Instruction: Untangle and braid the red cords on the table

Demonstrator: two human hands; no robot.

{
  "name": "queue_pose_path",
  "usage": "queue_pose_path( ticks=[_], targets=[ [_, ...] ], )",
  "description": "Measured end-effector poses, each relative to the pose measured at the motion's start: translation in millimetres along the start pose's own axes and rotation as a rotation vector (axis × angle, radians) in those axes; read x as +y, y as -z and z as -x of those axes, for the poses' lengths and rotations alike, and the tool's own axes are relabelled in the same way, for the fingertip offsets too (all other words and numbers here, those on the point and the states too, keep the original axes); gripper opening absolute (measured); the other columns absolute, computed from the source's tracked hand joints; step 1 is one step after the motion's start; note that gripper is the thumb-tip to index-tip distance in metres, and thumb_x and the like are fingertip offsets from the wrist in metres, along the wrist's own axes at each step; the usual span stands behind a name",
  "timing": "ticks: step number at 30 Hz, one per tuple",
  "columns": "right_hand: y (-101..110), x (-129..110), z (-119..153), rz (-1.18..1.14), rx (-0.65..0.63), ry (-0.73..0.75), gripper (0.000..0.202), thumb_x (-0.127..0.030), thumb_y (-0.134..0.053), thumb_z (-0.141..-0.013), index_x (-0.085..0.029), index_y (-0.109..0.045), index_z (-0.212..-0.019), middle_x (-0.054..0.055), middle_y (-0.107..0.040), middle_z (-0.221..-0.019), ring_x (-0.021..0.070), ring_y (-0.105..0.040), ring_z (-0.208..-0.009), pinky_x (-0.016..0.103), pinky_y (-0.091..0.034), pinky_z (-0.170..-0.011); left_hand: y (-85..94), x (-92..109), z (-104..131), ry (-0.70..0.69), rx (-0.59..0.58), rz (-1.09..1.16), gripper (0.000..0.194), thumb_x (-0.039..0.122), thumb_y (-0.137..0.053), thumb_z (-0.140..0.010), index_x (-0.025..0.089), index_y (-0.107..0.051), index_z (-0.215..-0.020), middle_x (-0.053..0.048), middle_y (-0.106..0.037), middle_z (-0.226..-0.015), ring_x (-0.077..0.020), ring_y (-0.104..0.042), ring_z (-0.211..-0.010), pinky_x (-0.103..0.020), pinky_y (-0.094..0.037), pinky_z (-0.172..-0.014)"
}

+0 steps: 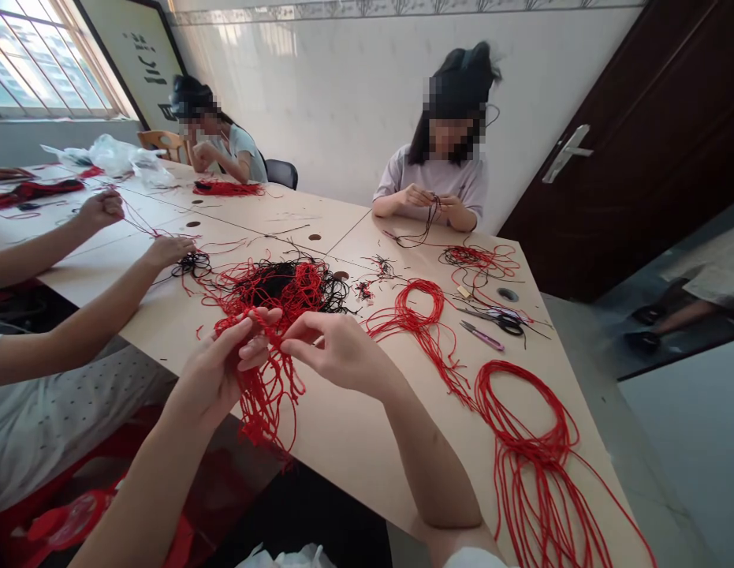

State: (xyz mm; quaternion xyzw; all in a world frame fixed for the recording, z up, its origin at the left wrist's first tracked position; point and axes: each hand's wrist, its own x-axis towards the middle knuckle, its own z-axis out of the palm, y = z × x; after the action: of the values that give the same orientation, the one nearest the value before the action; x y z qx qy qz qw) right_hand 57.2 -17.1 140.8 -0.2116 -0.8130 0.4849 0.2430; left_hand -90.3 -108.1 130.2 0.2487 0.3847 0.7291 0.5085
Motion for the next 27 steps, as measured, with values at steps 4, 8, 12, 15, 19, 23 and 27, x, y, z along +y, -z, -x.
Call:
queue_pose_path(
  ticks=[4,8,12,15,19,23,27],
  targets=[
    [6.1,0.4,-4.5,-0.382,0.021,-0.052,0.015,-0.032,-0.064,-0.077,-0.017,-0.062,-0.077,-0.002,-0.059,-0.063,0.0082,-0.056,-0.056,0.022,-0.048,-0.055,12.3,-3.5,2.0,-0.099,0.082,-0.067,0.014,0.019,-0.068,-0.072,0.011,-0.066,-0.083,-0.001,-0.057,-0.066,-0.0027,-0.038,-0.049,-0.013,-0.029,-0.042],
    [7.1,0.9,-6.1,-0.65,0.07,-0.048,0.016,-0.032,-0.068,-0.074,-0.017,-0.062,-0.074,-0.001,-0.059,-0.066,0.0077,-0.056,-0.059,0.022,-0.052,-0.058,20.9,-14.9,5.3,-0.028,0.0,-0.234,0.019,0.025,-0.067,-0.073,0.014,-0.063,-0.087,0.005,-0.044,-0.052,-0.0056,-0.037,-0.049,-0.016,-0.028,-0.046],
    [9.4,3.6,-6.9,-0.785,0.082,-0.099,0.017,-0.032,-0.068,-0.073,-0.017,-0.06,-0.075,-0.001,-0.059,-0.068,0.0087,-0.058,-0.06,0.023,-0.053,-0.06,22.1,-26.2,6.5,0.041,-0.103,-0.375,0.022,0.032,-0.067,-0.075,0.014,-0.062,-0.086,0.005,-0.042,-0.055,-0.007,-0.036,-0.052,-0.02,-0.028,-0.05],
    [15.3,6.0,-7.2,-0.832,0.096,-0.097,0.015,-0.032,-0.063,-0.076,-0.018,-0.058,-0.077,-0.002,-0.059,-0.064,0.0084,-0.057,-0.054,0.021,-0.052,-0.051,23.0,-29.0,5.8,0.067,-0.16,-0.338,0.022,0.035,-0.065,-0.077,0.014,-0.058,-0.073,0.004,-0.043,-0.057,-0.0061,-0.033,-0.05,-0.021,-0.025,-0.049],
    [19.1,5.6,-7.8,-0.754,0.139,-0.097,0.018,-0.032,-0.067,-0.073,-0.017,-0.057,-0.073,-0.003,-0.056,-0.058,0.0099,-0.057,-0.051,0.02,-0.051,-0.043,21.2,-30.0,4.8,0.029,-0.117,-0.279,0.02,0.034,-0.065,-0.077,0.014,-0.061,-0.078,0.002,-0.05,-0.063,-0.005,-0.032,-0.049,-0.02,-0.023,-0.047],
    [8.5,1.4,-8.3,-0.561,0.161,-0.112,0.024,-0.036,-0.071,-0.069,-0.016,-0.059,-0.068,-0.001,-0.059,-0.06,0.0104,-0.059,-0.053,0.022,-0.053,-0.047,13.0,-36.2,3.4,-0.043,-0.033,-0.304,0.025,0.033,-0.067,-0.076,0.016,-0.063,-0.093,0.003,-0.049,-0.063,-0.0074,-0.039,-0.056,-0.02,-0.031,-0.052],
    [-7.1,-1.1,-5.6,-0.331,0.168,-0.114,0.025,-0.039,-0.07,-0.069,-0.016,-0.062,-0.073,-0.001,-0.06,-0.058,0.0097,-0.057,-0.049,0.022,-0.049,-0.048,8.5,-43.0,0.7,-0.088,0.052,-0.263,0.025,0.035,-0.07,-0.073,0.019,-0.061,-0.091,0.003,-0.054,-0.073,-0.008,-0.046,-0.063,-0.018,-0.04,-0.059]
  ],
)
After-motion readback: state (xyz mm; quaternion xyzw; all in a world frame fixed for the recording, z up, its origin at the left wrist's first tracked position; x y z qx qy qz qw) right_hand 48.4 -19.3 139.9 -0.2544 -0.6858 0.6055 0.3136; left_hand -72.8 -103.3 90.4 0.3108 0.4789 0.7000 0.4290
